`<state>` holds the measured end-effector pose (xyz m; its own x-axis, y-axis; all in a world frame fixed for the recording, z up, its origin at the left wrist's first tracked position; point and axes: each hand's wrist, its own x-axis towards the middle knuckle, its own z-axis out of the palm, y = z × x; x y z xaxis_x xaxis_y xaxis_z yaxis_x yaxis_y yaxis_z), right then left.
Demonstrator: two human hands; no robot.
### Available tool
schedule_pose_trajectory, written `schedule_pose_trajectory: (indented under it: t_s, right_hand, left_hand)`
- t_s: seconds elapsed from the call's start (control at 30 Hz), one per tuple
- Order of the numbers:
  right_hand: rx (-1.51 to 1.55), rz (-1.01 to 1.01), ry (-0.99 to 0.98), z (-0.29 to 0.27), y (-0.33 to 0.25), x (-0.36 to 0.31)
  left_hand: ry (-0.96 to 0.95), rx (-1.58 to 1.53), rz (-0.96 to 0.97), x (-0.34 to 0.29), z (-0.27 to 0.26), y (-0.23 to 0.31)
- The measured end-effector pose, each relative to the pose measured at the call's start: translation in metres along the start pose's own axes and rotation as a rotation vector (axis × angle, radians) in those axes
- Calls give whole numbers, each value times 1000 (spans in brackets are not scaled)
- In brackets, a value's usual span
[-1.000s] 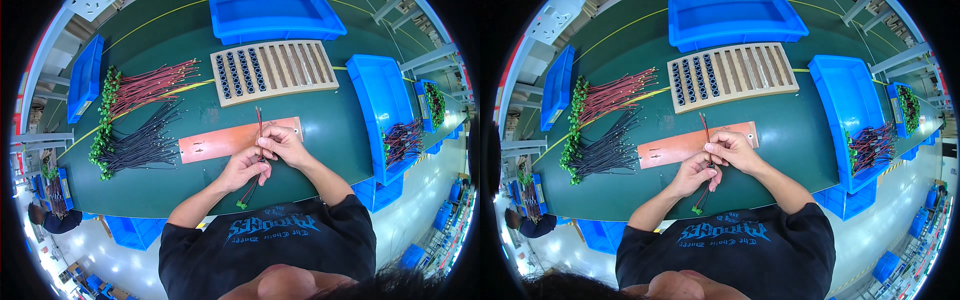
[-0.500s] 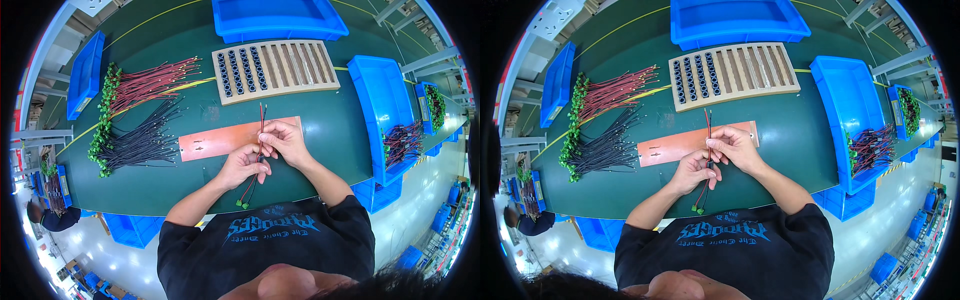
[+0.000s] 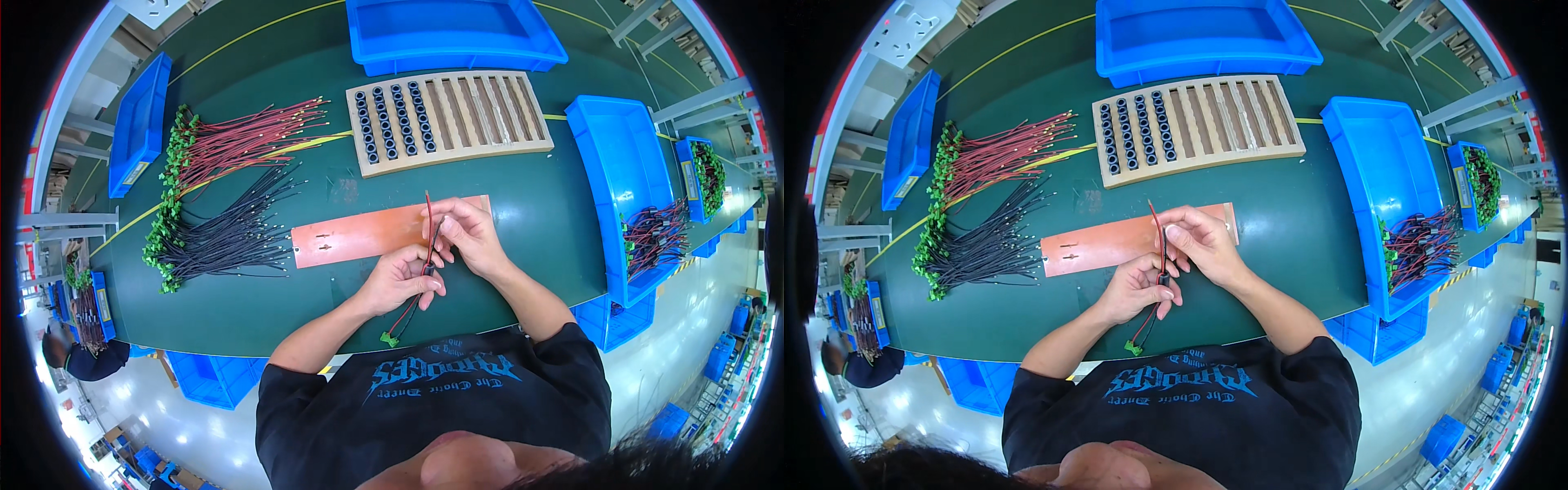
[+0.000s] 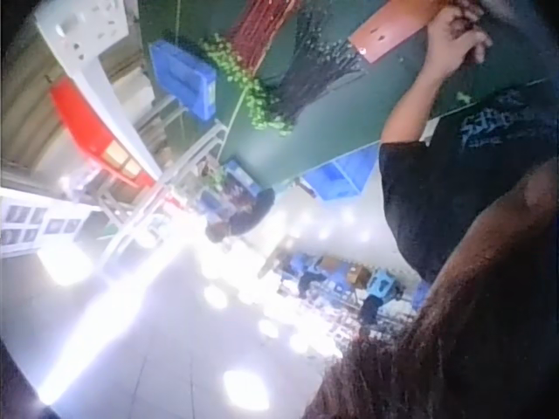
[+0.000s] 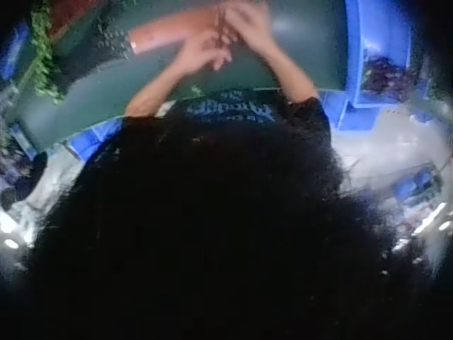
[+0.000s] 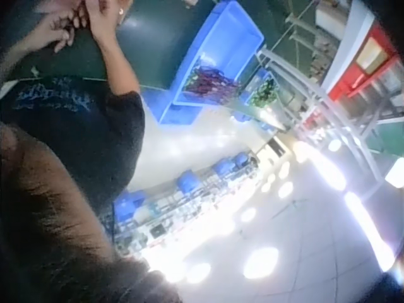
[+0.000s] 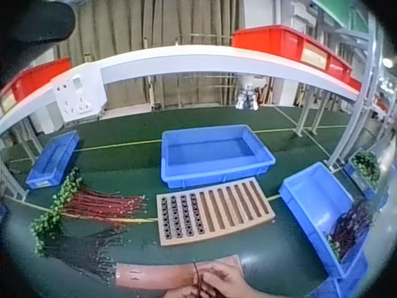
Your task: The person assembles wire harnesses by inserting black and red wires into green plastic connectors. They use a small tool to push the wires into the connector slots and then place the finished units into a blue bin. The process is repeated for multiple wires throughout the clip.
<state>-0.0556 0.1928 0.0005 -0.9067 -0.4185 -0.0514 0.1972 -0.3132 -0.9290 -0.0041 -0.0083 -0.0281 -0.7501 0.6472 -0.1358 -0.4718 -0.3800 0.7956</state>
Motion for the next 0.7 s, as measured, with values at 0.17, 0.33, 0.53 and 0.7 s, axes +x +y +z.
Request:
schedule_pose_trajectory:
  t_s: [0.17, 0.33, 0.53, 0.7]
  right_hand:
    - [-15, -99, 3, -5, 5, -1]
    - [-225, -33, 55, -5, 2, 0]
    - [286, 53, 197, 14, -5, 7]
    - [444, 113, 32, 20, -16, 7]
  left_hand:
    - [1, 12, -32, -1, 2, 2]
    - [-8, 4, -51, 0, 4, 6]
    - [62, -145, 6, 5, 10, 4]
    - [124, -135, 8, 5, 11, 6]
